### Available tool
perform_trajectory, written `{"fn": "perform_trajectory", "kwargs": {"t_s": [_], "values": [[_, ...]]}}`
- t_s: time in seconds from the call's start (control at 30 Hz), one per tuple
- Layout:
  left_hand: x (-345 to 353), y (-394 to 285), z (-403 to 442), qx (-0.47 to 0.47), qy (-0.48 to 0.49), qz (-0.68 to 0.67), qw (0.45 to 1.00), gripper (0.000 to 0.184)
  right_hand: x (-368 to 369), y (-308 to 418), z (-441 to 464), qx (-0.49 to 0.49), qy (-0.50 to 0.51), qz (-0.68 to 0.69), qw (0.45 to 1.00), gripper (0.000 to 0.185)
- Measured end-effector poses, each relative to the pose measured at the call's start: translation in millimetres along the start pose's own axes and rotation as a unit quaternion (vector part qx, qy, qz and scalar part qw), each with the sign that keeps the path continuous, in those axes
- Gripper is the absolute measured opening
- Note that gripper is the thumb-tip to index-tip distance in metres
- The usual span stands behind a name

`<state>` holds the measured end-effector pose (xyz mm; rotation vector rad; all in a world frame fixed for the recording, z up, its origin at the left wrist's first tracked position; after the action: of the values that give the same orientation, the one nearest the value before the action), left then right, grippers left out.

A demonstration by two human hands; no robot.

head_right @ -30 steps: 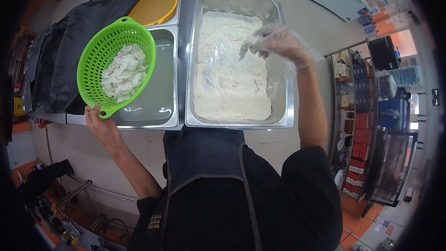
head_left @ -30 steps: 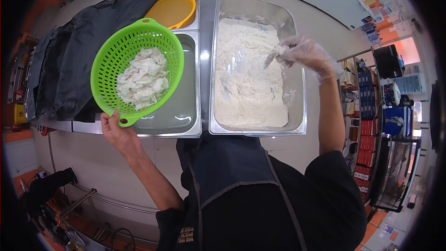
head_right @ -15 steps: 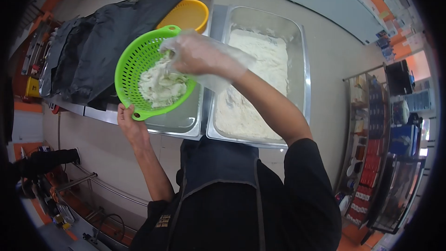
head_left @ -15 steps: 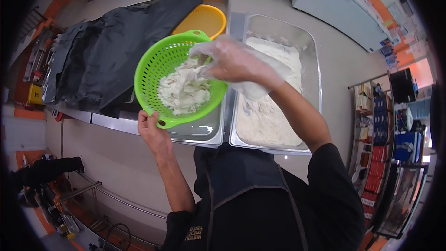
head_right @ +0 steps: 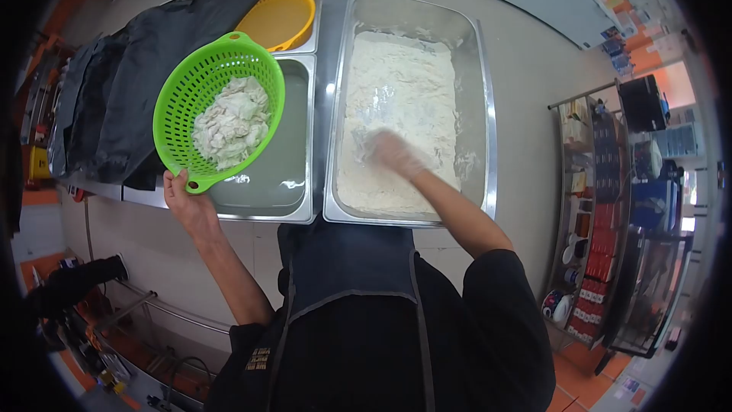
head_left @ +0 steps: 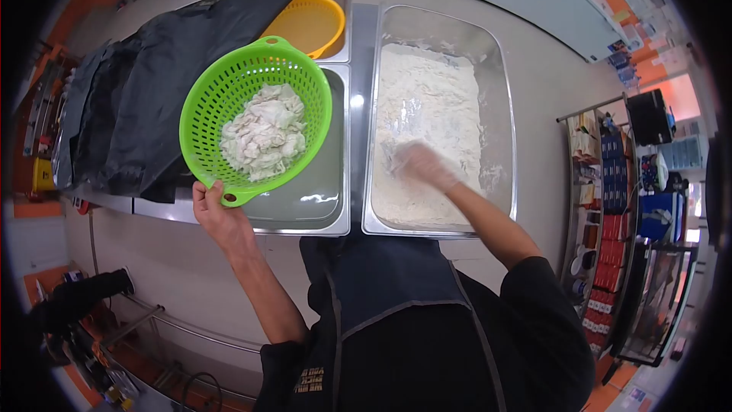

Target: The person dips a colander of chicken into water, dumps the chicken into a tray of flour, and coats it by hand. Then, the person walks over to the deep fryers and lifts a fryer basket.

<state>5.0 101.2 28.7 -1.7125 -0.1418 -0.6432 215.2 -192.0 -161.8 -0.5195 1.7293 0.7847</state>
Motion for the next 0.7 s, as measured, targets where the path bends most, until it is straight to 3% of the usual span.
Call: {"fn": "perform_trajectory", "kwargs": {"t_s": [0.07, 0.17, 0.3, 0.4, 0.5, 0.6, 0.7], "values": [[2.7, -3.4, -2.1, 0.005, -0.001, -0.004, 1.0, 0.011, 33.2, 27.0, -24.8, -0.129, -0.243, -0.101, 0.956, 0.011], [1.1, -3.1, 0.4, 0.005, 0.004, -0.002, 1.0, 0.01, 7.8, 63.2, -48.3, -0.148, -0.063, -0.145, 0.976, 0.009], [-3.0, -0.6, 0.4, -0.006, 0.01, -0.009, 1.0, 0.01, -38.8, 14.9, -41.5, -0.078, -0.232, -0.206, 0.947, 0.012], [-1.6, -0.2, 3.9, 0.0, 0.016, -0.007, 1.0, 0.009, -25.2, 8.1, -44.7, -0.073, -0.175, -0.249, 0.95, 0.012], [-2.2, -0.7, 3.7, 0.002, 0.015, -0.005, 1.0, 0.009, -18.6, 25.0, -61.3, -0.093, -0.101, -0.202, 0.97, 0.014], [-0.2, 0.1, 2.6, 0.003, 0.0, -0.012, 1.0, 0.01, 12.4, -28.3, -62.8, -0.07, -0.073, -0.065, 0.993, 0.017], [-2.2, 1.5, 3.3, -0.004, 0.006, -0.012, 1.0, 0.01, -46.5, -37.7, -55.2, 0.025, 0.045, -0.084, 0.995, 0.02]]}}
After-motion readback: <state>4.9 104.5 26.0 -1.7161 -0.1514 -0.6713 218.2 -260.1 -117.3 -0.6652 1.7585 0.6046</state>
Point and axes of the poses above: each hand's wrist, its own z-axis towards the middle knuckle, its own x-axis out of the palm, y = z × x, the point moved 6 cm from there along z, towards the middle knuckle, and after that the axes turned 11 degrees about -y, right-handed, at the moved point
